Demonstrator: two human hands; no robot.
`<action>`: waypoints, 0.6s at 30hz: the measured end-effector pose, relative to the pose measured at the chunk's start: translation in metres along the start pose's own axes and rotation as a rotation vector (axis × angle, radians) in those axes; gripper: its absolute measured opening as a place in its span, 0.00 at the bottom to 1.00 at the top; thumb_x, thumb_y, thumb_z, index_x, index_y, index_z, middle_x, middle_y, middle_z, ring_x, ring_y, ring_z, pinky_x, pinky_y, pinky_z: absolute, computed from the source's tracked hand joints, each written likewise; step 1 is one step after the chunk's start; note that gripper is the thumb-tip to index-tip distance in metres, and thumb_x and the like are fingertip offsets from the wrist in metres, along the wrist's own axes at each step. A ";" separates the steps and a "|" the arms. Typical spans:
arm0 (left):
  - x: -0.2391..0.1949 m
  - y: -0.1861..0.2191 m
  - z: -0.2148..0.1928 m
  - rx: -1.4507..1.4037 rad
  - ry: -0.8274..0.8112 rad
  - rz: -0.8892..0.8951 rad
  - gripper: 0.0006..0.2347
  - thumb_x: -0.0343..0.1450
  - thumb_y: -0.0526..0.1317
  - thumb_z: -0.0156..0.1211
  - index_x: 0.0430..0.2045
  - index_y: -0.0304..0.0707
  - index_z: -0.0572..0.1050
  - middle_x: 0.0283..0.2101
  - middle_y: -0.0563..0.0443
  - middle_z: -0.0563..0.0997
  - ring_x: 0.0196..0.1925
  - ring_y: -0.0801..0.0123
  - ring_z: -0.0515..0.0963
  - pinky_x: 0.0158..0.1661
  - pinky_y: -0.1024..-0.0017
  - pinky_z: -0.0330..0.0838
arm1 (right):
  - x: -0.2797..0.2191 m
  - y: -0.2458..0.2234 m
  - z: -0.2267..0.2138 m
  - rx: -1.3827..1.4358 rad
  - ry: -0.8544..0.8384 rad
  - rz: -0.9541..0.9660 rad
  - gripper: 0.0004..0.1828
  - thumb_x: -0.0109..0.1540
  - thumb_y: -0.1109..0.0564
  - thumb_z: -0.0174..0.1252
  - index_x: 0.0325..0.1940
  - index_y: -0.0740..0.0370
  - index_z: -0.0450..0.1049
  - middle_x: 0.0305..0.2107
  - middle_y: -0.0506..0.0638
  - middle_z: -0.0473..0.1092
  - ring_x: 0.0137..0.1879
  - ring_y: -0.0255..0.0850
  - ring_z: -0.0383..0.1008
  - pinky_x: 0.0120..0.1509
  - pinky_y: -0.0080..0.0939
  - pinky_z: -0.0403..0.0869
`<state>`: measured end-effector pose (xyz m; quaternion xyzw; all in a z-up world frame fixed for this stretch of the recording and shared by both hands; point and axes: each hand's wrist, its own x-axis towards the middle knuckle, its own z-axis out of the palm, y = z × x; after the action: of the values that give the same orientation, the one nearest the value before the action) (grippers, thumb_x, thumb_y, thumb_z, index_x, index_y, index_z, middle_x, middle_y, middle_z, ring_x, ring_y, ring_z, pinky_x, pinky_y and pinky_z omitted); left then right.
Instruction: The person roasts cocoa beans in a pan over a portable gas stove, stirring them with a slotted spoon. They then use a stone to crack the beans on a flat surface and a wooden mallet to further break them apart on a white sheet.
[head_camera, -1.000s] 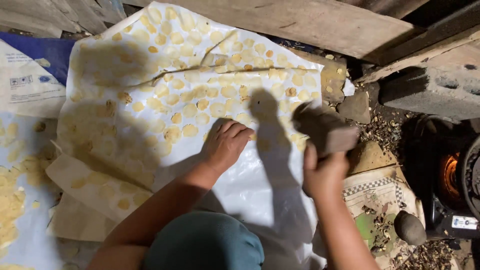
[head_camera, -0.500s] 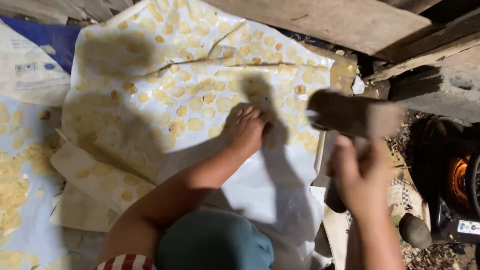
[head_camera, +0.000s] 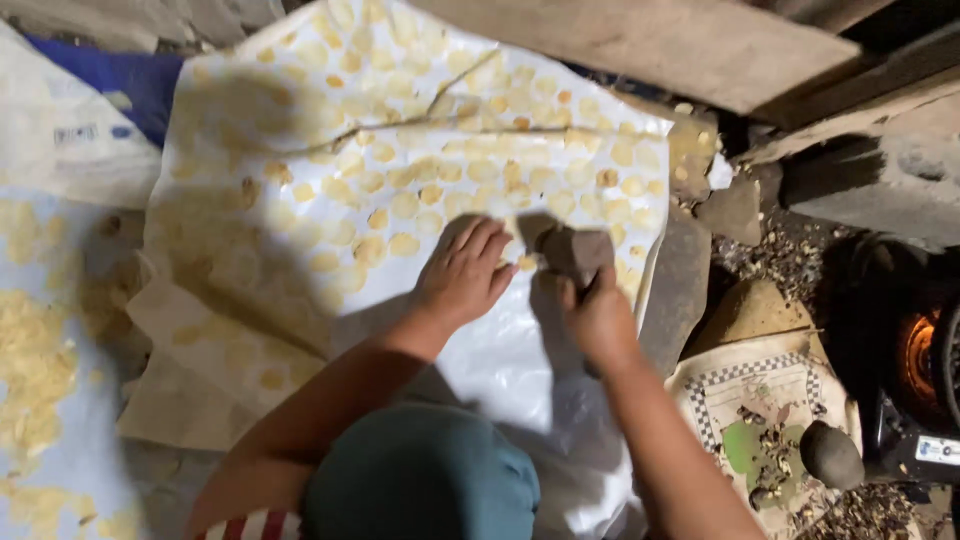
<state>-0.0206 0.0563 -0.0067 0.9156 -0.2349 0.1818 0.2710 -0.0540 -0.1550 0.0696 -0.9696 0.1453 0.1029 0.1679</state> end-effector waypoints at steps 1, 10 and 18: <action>0.004 -0.002 0.002 0.054 0.005 0.002 0.19 0.68 0.49 0.63 0.48 0.40 0.76 0.53 0.46 0.76 0.63 0.53 0.73 0.61 0.57 0.66 | 0.012 0.001 -0.011 0.045 -0.047 -0.019 0.25 0.65 0.39 0.56 0.47 0.65 0.65 0.26 0.67 0.75 0.39 0.67 0.80 0.42 0.65 0.77; 0.018 0.003 -0.007 0.195 0.043 0.009 0.23 0.71 0.48 0.58 0.59 0.38 0.71 0.64 0.42 0.72 0.69 0.54 0.69 0.65 0.59 0.63 | -0.001 -0.018 -0.016 0.125 0.125 -0.062 0.25 0.66 0.43 0.59 0.49 0.68 0.64 0.27 0.75 0.73 0.41 0.74 0.77 0.43 0.70 0.75; 0.035 -0.021 0.029 0.210 0.102 0.009 0.21 0.72 0.45 0.58 0.58 0.34 0.74 0.63 0.38 0.75 0.70 0.53 0.70 0.70 0.59 0.58 | -0.043 0.026 0.004 0.115 0.055 0.004 0.23 0.63 0.43 0.59 0.46 0.65 0.65 0.30 0.76 0.74 0.44 0.75 0.76 0.45 0.75 0.74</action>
<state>0.0253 0.0438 -0.0222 0.9275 -0.2046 0.2529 0.1843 -0.1027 -0.1668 0.0692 -0.9605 0.1573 0.0682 0.2193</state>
